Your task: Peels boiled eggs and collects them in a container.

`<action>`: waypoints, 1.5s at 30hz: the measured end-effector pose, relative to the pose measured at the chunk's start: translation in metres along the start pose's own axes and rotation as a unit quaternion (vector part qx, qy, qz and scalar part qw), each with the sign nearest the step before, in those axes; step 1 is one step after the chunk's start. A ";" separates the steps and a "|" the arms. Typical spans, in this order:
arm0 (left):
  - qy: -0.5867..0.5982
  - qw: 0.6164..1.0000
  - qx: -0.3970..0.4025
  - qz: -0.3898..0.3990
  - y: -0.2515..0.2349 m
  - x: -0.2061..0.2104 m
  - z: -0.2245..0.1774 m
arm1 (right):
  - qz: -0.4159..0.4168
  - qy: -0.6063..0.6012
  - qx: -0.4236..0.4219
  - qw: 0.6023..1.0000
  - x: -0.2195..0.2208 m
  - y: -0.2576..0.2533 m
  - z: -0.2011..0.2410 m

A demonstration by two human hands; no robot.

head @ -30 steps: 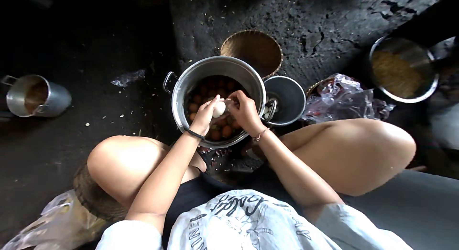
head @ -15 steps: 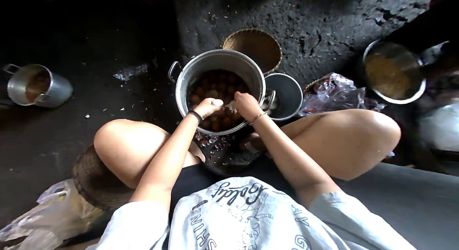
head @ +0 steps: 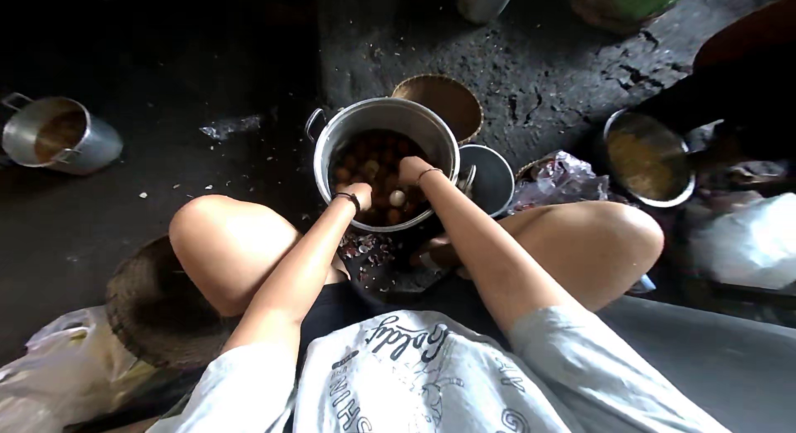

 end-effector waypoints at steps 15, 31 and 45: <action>-0.047 0.995 -0.085 0.036 0.019 -0.015 0.004 | 0.116 0.172 -0.036 0.978 0.054 0.029 0.046; 0.009 0.998 -0.067 0.011 0.016 -0.021 0.011 | 0.074 -0.153 -0.308 0.936 -0.073 0.070 0.024; 0.102 0.959 -0.013 -0.266 0.026 -0.065 0.019 | -0.046 -0.162 -0.363 0.916 -0.113 0.113 0.019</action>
Point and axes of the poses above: each hand's wrist, its own y-axis away from the middle knuckle, its own x-axis out of the palm, z = x × y, the point moved 7 cm from there along -y, towards the middle knuckle, and after that the axes turned 9 degrees about -y, right-handed, at the moved point
